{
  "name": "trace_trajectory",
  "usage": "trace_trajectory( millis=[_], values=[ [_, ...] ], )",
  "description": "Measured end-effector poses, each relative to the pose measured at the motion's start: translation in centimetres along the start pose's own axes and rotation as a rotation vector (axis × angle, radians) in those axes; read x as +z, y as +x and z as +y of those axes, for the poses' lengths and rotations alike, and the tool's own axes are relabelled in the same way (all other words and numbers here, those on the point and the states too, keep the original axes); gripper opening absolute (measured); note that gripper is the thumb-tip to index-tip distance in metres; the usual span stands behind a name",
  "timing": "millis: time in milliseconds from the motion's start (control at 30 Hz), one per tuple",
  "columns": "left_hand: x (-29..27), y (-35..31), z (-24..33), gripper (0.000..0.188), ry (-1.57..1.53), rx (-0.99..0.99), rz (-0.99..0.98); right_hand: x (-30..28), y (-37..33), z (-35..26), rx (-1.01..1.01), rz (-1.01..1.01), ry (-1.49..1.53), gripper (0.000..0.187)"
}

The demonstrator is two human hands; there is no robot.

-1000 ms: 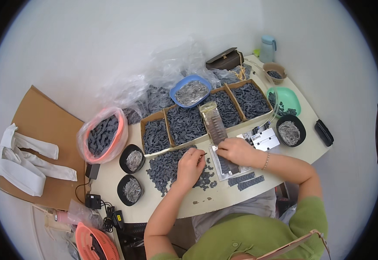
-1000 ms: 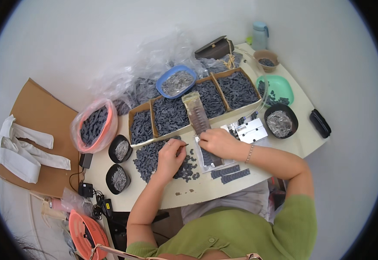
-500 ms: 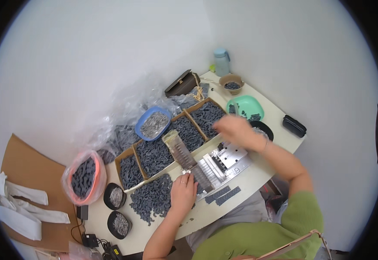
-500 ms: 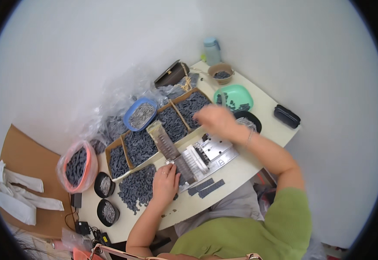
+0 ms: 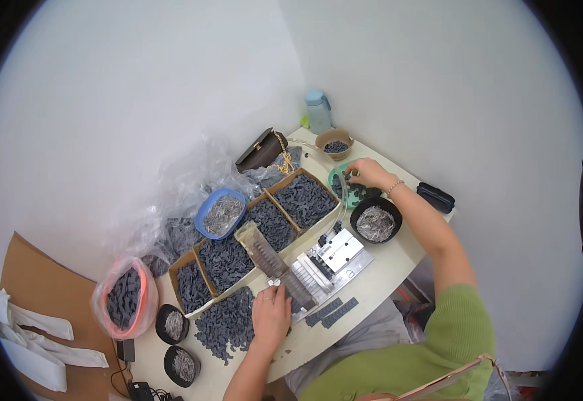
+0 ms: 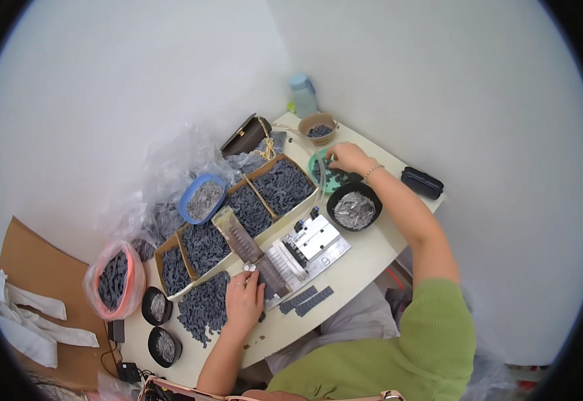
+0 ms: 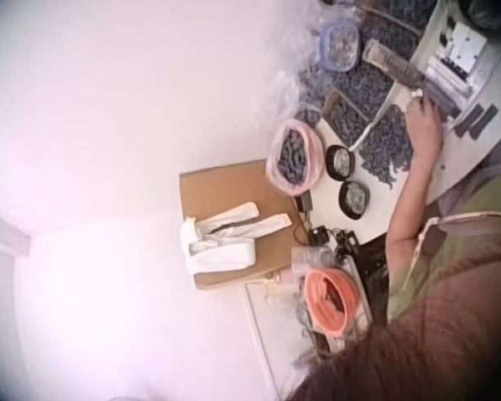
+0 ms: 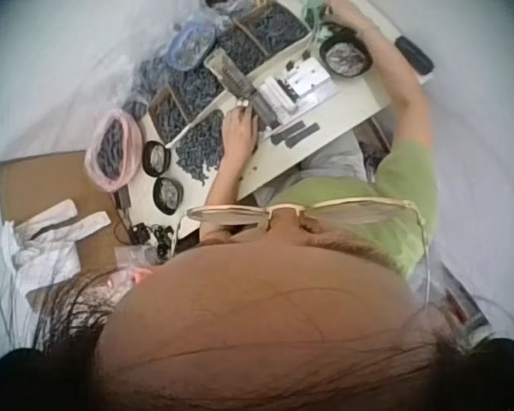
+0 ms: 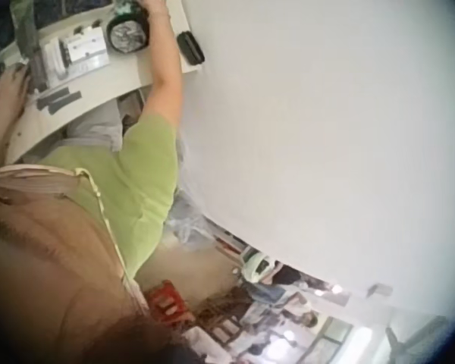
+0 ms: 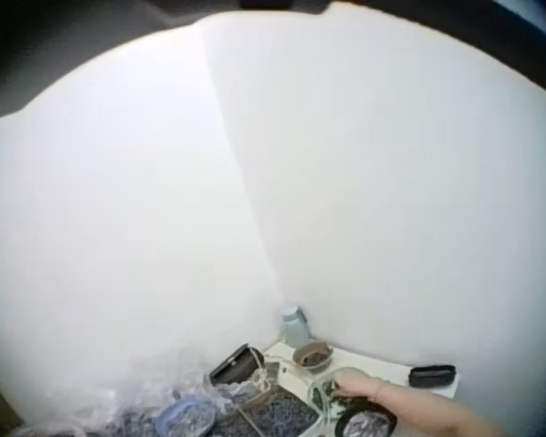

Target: The person places small grey plastic components into a metal fixture and then sorts and counts additional metal and plastic parts on a white work surface.

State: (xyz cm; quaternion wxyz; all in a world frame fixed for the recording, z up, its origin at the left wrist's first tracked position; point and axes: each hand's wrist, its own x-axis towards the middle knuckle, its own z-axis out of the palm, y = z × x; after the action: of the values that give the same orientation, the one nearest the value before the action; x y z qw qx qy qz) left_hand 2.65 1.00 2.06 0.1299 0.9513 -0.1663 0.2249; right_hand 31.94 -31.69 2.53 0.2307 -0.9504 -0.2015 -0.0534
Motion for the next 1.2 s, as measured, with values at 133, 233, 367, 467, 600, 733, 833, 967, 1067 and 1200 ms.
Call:
trace_trajectory(
  millis=[133,233,367,467,600,733,833,967,1067,1200],
  values=[
    [-1.3,-0.2,0.2,0.030,-0.046,-0.009,0.035,-0.7,0.1,1.2,0.016,0.119,-0.027,0.024],
    [-2.8,-1.0,-0.1,0.030,-0.044,-0.057,0.037,-0.7,-0.5,0.3,0.026,0.048,-0.112,0.022],
    [-5.9,-3.0,-0.8,0.029,0.003,-0.147,0.070,0.6,-0.5,-0.1,-0.027,-0.010,-0.211,0.016],
    [-8.2,-5.8,-2.8,0.029,0.066,-0.260,0.159,0.9,-0.2,-0.1,-0.001,0.049,-0.241,0.013],
    [-11.5,-9.6,-5.7,0.027,0.153,-0.500,0.248,-0.9,-1.7,0.6,0.034,0.100,-0.218,0.019],
    [-14.1,-14.3,-8.7,0.017,0.266,-0.703,0.220,-1.2,-1.5,0.2,-0.056,0.287,-0.248,0.015],
    [-14.7,-17.1,-10.7,0.011,0.256,-0.779,0.078,-2.9,-3.2,-6.9,-0.015,0.173,0.294,0.012],
    [-14.8,-18.5,-12.1,0.009,0.221,-0.841,-0.016,-0.3,-7.0,-15.7,-0.192,-0.504,0.791,0.025],
    [-15.0,-17.5,-12.4,0.008,0.215,-0.854,-0.083,2.8,-8.7,-18.5,-0.394,-0.693,0.744,0.027],
    [-15.2,-16.9,-11.8,0.009,0.222,-0.841,-0.096,6.0,-9.1,-21.0,-0.705,-0.251,0.220,0.021]
  ],
)
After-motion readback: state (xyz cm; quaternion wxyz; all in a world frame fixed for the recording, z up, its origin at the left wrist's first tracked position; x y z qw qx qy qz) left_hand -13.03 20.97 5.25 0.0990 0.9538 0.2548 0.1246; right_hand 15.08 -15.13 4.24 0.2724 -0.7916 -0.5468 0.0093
